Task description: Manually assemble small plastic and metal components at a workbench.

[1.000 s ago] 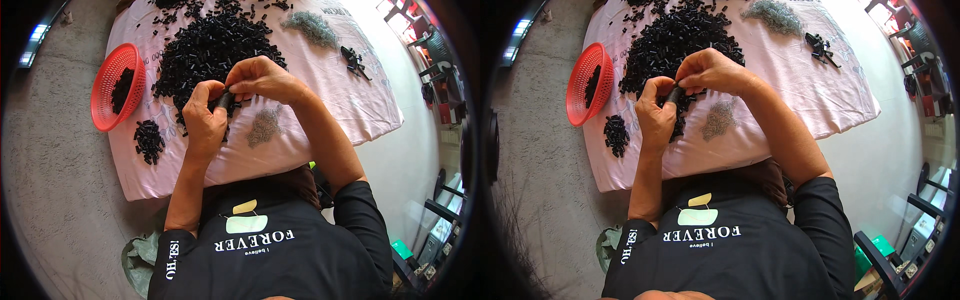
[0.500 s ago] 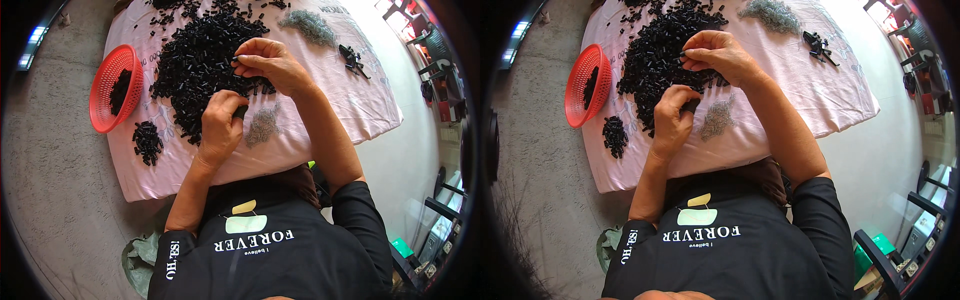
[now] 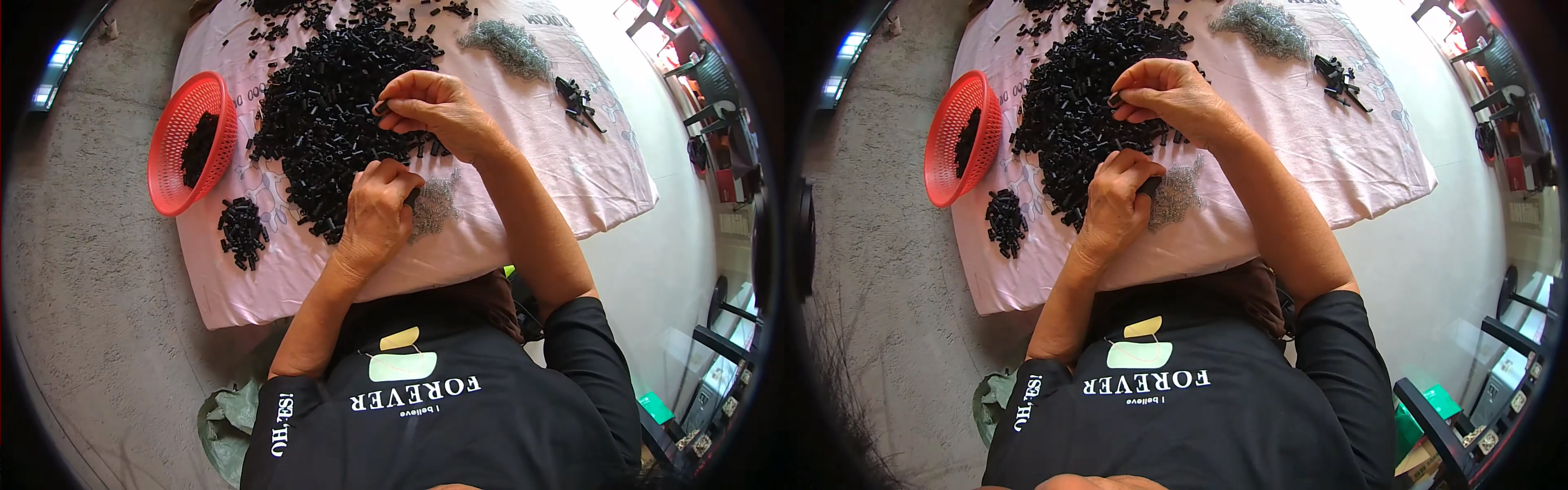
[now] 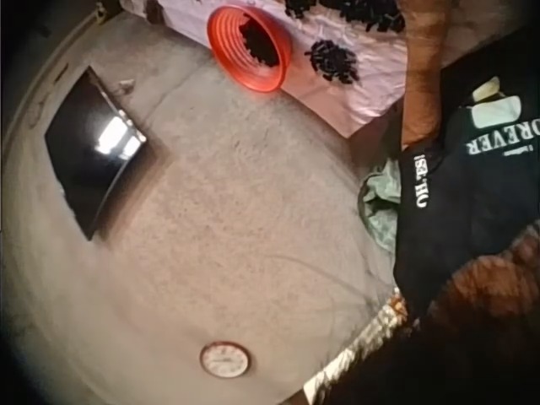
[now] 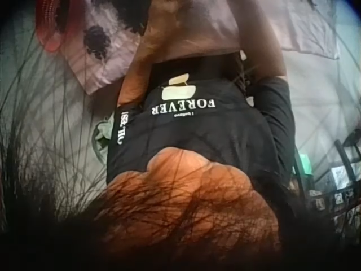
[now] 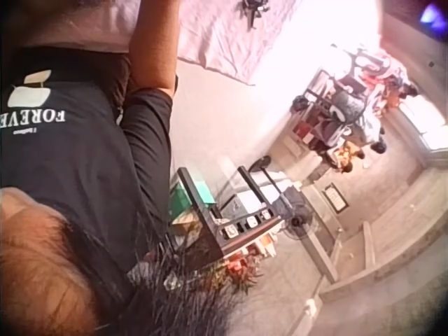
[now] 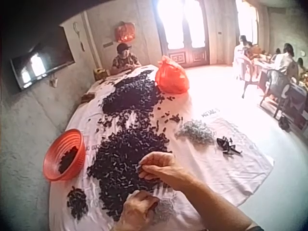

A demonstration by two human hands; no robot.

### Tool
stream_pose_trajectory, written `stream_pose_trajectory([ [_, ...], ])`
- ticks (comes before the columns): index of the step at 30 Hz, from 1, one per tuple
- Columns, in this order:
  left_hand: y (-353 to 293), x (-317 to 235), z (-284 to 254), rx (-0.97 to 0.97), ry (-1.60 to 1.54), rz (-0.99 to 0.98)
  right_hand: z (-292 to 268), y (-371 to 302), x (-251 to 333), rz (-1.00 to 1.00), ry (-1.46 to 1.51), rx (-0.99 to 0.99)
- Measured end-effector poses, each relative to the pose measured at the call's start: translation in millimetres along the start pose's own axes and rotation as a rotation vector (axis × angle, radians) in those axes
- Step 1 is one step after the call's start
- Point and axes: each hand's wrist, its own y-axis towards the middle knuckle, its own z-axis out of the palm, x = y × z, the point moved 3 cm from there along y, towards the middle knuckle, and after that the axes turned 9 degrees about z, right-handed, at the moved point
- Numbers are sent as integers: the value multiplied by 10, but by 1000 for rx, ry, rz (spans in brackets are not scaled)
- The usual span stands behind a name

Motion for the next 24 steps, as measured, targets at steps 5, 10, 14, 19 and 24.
stream_pose_trajectory([
  [5,-9,4,6,-5,13,6,3,12,-18,12,24,14],
  [10,-2,-3,-30,-44,3,1,-8,18,-20,21,60,31],
  [14,-43,65,-79,-63,27,-35,8,26,-17,22,90,37],
  [19,-46,63,-103,-67,10,-60,-2,5,-6,10,30,22],
  [24,-72,108,-107,-96,-55,-79,2,29,-25,-48,-95,-11],
])
